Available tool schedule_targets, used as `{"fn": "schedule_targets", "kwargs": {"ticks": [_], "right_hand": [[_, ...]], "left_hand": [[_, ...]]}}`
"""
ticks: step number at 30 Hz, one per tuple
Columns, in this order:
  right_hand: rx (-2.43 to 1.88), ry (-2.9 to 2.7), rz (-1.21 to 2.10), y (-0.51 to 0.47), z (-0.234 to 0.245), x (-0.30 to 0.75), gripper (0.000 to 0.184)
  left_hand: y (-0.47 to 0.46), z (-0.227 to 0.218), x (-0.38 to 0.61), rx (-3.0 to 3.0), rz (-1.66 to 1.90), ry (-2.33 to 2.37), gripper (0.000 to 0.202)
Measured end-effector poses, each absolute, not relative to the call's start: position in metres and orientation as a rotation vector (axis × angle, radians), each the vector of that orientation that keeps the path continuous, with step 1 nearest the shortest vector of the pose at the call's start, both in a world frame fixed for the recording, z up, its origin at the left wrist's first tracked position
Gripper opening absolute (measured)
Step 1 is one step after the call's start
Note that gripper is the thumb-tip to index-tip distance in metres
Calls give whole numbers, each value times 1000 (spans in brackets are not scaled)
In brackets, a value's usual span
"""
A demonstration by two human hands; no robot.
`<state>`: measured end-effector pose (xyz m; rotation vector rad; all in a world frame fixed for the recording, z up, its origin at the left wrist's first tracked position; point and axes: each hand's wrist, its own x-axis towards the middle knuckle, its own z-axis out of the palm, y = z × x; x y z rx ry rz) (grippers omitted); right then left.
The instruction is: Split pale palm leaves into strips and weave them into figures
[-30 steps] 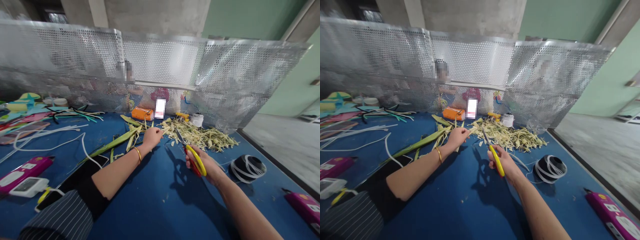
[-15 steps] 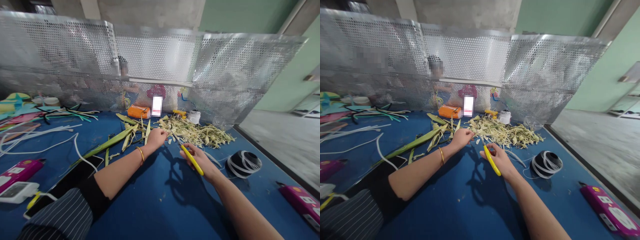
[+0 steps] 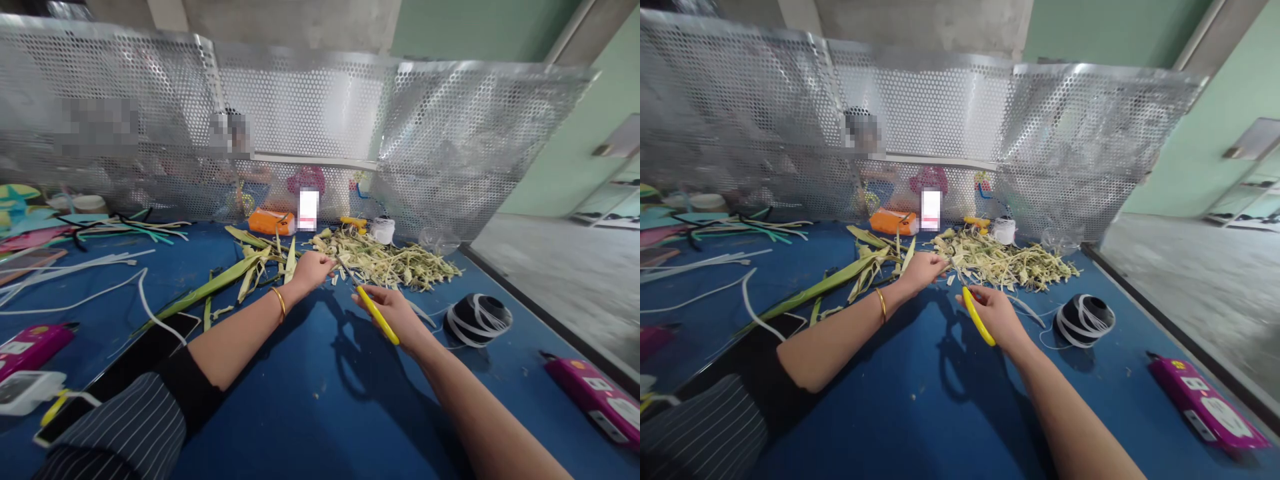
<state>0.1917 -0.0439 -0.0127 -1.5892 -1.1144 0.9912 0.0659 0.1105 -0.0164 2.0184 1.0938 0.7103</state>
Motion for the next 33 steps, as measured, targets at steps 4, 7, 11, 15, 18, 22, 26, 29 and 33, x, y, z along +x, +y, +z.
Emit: {"fn": "schedule_targets", "kwargs": {"ticks": [4, 7, 11, 15, 18, 22, 26, 29, 33], "right_hand": [[-1598, -1158, 939, -41, -18, 191, 42], [-1635, -1223, 890, -40, -21, 194, 43], [-1974, -1468, 432, -42, -21, 197, 34], [-2300, -1711, 58, -46, -19, 193, 38], [-2351, -1873, -33, -48, -19, 190, 31], [-2306, -2068, -130, -50, -20, 191, 24], [-2288, -2109, -178, -52, -21, 191, 25], [-2285, -2110, -231, -51, -22, 192, 22], [-2216, -2062, -264, -49, -22, 188, 22]], "left_hand": [[111, -16, 65, 1984, 715, 1078, 28], [108, -14, 64, 1932, 724, 1077, 29], [99, -4, 62, 1811, 750, 1061, 26], [86, 15, 56, 1612, 774, 1029, 14], [72, 30, 47, 1433, 787, 1007, 9], [47, 39, 33, 1259, 791, 995, 9], [21, 33, 18, 1124, 846, 1040, 12], [7, 23, 5, 1048, 846, 1027, 9], [-3, 8, -5, 1048, 860, 991, 9]]}}
